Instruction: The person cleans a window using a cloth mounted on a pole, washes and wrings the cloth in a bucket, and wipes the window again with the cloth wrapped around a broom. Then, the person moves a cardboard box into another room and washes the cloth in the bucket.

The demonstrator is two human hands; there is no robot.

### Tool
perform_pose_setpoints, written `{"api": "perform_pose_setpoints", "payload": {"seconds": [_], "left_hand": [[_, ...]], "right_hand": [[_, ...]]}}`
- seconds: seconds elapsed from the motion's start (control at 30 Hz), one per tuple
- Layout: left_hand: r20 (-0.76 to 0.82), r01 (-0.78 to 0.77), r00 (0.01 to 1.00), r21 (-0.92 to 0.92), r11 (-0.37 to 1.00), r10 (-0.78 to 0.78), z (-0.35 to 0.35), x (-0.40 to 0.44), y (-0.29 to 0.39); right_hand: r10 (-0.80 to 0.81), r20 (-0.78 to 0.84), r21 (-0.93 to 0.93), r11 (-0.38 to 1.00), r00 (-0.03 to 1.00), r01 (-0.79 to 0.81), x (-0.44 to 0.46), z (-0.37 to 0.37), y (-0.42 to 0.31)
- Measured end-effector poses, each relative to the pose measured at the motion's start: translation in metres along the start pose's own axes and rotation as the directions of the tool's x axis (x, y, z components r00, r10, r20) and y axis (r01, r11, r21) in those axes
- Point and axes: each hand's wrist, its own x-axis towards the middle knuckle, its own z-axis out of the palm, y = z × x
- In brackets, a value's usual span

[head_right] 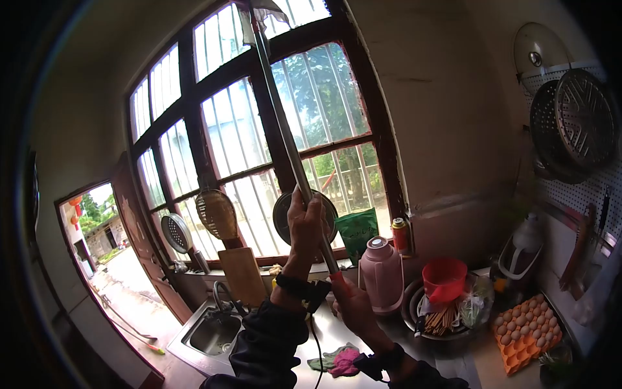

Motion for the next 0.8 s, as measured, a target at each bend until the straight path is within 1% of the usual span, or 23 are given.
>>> {"api": "perform_pose_setpoints", "payload": {"seconds": [0.03, 0.07, 0.1, 0.13, 0.2, 0.23, 0.27, 0.33, 0.37, 0.43, 0.47, 0.5, 0.57, 0.6, 0.63, 0.7, 0.73, 0.8], "left_hand": [[-0.002, -0.003, 1.0, -0.007, 1.0, 0.003, -0.007, 0.001, 0.006], [-0.025, -0.035, 0.999, 0.027, 0.999, 0.035, -0.014, 0.001, 0.011], [-0.039, -0.031, 0.999, 0.046, 0.998, 0.033, -0.022, 0.003, 0.016], [-0.054, -0.027, 0.998, 0.064, 0.998, 0.03, -0.031, 0.004, 0.02], [-0.066, -0.036, 0.997, 0.109, 0.993, 0.044, -0.054, 0.01, 0.028], [-0.057, -0.054, 0.996, 0.172, 0.984, 0.064, -0.07, 0.018, 0.029], [-0.068, -0.087, 0.993, 0.186, 0.979, 0.101, -0.08, 0.024, 0.036], [-0.087, -0.163, 0.979, 0.195, 0.967, 0.183, -0.102, 0.042, 0.04], [-0.073, -0.21, 0.966, 0.332, 0.919, 0.248, -0.119, 0.057, 0.036], [-0.065, -0.24, 0.947, 0.509, 0.826, 0.315, -0.151, 0.078, 0.031], [-0.022, -0.124, 0.986, 0.563, 0.817, 0.165, -0.172, 0.089, 0.034], [-0.022, -0.121, 0.985, 0.625, 0.771, 0.173, -0.189, 0.095, 0.036], [-0.011, -0.126, 0.98, 0.73, 0.671, 0.196, -0.215, 0.11, 0.036], [-0.04, -0.134, 0.964, 0.783, 0.607, 0.264, -0.226, 0.117, 0.036], [-0.009, -0.178, 0.948, 0.813, 0.554, 0.317, -0.244, 0.137, 0.029], [-0.021, -0.167, 0.95, 0.81, 0.562, 0.312, -0.264, 0.175, 0.029], [-0.013, -0.169, 0.951, 0.817, 0.551, 0.31, -0.269, 0.194, 0.034], [-0.004, -0.163, 0.955, 0.827, 0.538, 0.296, -0.272, 0.218, 0.042]], "right_hand": [[0.011, 0.016, -0.003, 1.0, 1.0, -0.011, 0.002, 0.006, 0.003], [0.017, 0.028, -0.005, 1.0, 0.999, -0.017, 0.005, 0.011, 0.009], [0.025, 0.037, -0.006, 1.0, 0.999, -0.024, 0.009, 0.017, 0.013], [0.01, 0.056, -0.101, 0.995, 0.998, -0.005, 0.012, 0.023, 0.015], [-0.012, 0.158, -0.019, 1.0, 0.987, 0.015, 0.017, 0.045, 0.014], [-0.027, 0.206, 0.016, 1.0, 0.978, 0.024, 0.02, 0.057, 0.01], [0.036, 0.253, -0.002, 0.999, 0.967, -0.037, 0.021, 0.069, 0.003], [0.096, 0.289, 0.016, 0.994, 0.952, -0.105, 0.032, 0.093, -0.003], [0.126, 0.308, 0.024, 0.99, 0.943, -0.14, 0.038, 0.104, -0.002], [0.131, 0.324, 0.055, 0.986, 0.937, -0.157, 0.056, 0.128, 0.008], [0.137, 0.318, 0.065, 0.984, 0.938, -0.166, 0.064, 0.145, 0.007], [0.146, 0.31, 0.076, 0.981, 0.939, -0.177, 0.071, 0.161, 0.011], [0.183, 0.395, 0.109, 0.964, 0.9, -0.244, 0.098, 0.185, 0.036], [0.182, 0.396, 0.104, 0.965, 0.9, -0.241, 0.114, 0.198, 0.043], [0.19, 0.397, 0.097, 0.964, 0.898, -0.247, 0.128, 0.211, 0.049], [0.132, 0.352, 0.059, 0.985, 0.927, -0.163, 0.153, 0.237, 0.038], [0.123, 0.372, 0.036, 0.989, 0.92, -0.147, 0.167, 0.243, 0.032], [0.085, 0.421, 0.075, 0.989, 0.903, -0.128, 0.186, 0.25, 0.021]]}}
